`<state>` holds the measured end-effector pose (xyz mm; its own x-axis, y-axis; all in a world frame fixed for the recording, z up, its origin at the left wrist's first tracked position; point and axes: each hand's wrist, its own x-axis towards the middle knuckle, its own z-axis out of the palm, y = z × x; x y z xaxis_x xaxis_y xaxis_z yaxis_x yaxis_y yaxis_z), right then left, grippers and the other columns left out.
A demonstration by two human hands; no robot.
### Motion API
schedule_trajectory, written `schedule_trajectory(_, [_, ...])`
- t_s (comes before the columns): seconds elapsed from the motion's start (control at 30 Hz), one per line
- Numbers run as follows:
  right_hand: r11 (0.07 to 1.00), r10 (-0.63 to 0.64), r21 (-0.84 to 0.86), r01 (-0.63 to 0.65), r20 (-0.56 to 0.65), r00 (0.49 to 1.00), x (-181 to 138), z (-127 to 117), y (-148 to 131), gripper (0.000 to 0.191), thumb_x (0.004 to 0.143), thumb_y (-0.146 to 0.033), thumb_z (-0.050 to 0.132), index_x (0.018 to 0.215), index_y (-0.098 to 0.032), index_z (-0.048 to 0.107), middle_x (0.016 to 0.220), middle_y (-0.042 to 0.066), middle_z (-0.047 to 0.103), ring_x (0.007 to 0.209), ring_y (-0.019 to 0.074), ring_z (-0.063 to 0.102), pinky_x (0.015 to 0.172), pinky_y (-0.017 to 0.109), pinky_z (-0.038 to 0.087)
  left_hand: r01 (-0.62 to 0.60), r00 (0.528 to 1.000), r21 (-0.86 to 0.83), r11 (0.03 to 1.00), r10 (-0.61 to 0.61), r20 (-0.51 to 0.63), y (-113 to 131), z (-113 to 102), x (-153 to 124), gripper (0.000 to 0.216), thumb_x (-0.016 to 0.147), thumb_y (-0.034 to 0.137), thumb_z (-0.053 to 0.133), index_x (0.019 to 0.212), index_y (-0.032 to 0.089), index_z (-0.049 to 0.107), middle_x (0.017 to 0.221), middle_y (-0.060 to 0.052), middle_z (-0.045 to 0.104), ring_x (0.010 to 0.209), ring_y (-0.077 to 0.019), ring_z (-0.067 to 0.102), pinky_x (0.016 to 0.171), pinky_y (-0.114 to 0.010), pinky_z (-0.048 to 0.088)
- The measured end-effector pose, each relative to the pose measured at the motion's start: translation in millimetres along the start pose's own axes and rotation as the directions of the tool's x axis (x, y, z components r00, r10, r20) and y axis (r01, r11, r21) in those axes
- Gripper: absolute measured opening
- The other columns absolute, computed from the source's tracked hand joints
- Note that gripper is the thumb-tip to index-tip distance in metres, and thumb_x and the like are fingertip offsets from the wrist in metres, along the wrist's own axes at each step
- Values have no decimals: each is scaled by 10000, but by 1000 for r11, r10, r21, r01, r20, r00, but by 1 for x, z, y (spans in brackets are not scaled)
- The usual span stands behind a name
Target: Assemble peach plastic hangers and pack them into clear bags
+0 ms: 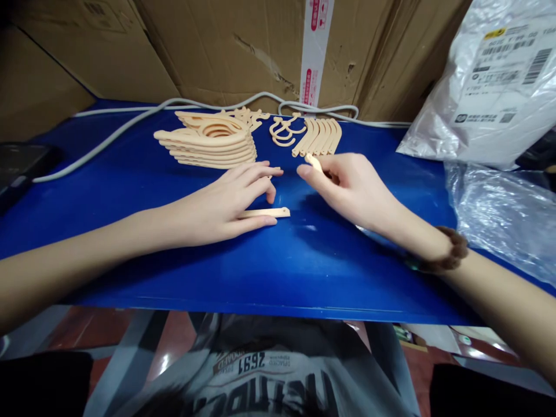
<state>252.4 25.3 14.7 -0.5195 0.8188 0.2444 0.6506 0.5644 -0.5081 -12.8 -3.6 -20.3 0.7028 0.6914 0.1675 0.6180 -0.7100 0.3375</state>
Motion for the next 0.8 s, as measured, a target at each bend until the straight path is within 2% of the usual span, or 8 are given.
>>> schedule_trajectory(0.07, [989, -2, -150, 9, 44, 999, -8, 3, 4, 578, 1128, -662, 401, 726, -247, 394, 605, -21, 416, 547, 130, 363, 614, 333, 247, -11, 1000, 10, 1000, 11, 19, -1, 3, 1, 287, 1140, 458, 539, 1143, 179, 610, 1698, -216, 511, 1680, -423, 361, 1369, -624, 343])
schedule_trajectory(0.13, [965, 6, -263, 16, 84, 996, -10, 8, 9, 495, 1140, -576, 326, 813, -240, 486, 685, 25, 577, 600, 172, 512, 653, 333, 318, -33, 999, 18, 999, 33, 31, -1, 6, 1, 291, 1170, 438, 475, 1137, 182, 608, 1694, -206, 522, 1691, -413, 353, 1378, -639, 327])
schedule_trajectory(0.2, [956, 0, -292, 31, 106, 994, -9, 10, 14, 510, 1140, -546, 278, 906, -224, 597, 852, 80, 717, 753, 221, 655, 722, 336, 396, -38, 999, 30, 999, 37, 36, 0, 8, 1, 310, 1188, 425, 432, 1142, 176, 609, 1706, -212, 511, 1700, -417, 340, 1385, -667, 302])
schedule_trajectory(0.27, [964, -41, -255, 67, 107, 993, -7, 12, 17, 573, 1144, -581, 266, 974, -214, 671, 954, 102, 766, 868, 247, 710, 779, 341, 441, -32, 999, 33, 999, 30, 40, 1, 9, 1, 329, 1198, 425, 410, 1165, 167, 611, 1721, -222, 494, 1706, -426, 333, 1384, -699, 286])
schedule_trajectory(0.37, [982, -77, -167, 92, 96, 992, -6, 11, 16, 627, 1140, -681, 300, 942, -223, 680, 784, 58, 711, 728, 215, 673, 728, 329, 435, -46, 999, 15, 999, 46, 14, 4, 11, 2, 345, 1207, 428, 393, 1222, 160, 609, 1717, -223, 504, 1701, -411, 359, 1385, -705, 289])
schedule_trajectory(0.47, [988, -49, -145, 62, 87, 995, -9, 10, 12, 594, 1151, -659, 324, 807, -244, 572, 633, 12, 606, 567, 172, 565, 672, 321, 401, -72, 997, -10, 997, 71, -42, 6, 12, 3, 333, 1210, 422, 397, 1264, 162, 599, 1683, -215, 553, 1674, -359, 426, 1382, -653, 342])
schedule_trajectory(0.67, [982, -56, -172, 82, 152, 987, -13, 12, 6, 396, 1145, -527, 330, 909, -257, 498, 612, -17, 544, 511, 177, 519, 608, 315, 342, -104, 989, -48, 993, 98, -108, 7, 14, 4, 295, 1200, 421, 432, 1257, 178, 589, 1696, -210, 560, 1663, -316, 461, 1383, -598, 381])
schedule_trajectory(0.8, [979, -147, -114, 169, 183, 972, -14, 13, 5, 363, 1122, -554, 418, 1010, -239, 562, 689, -1, 661, 572, 184, 619, 612, 298, 375, -81, 991, -62, 995, 74, -111, 8, 13, 5, 298, 1195, 427, 451, 1250, 165, 583, 1696, -223, 559, 1666, -330, 459, 1393, -589, 368])
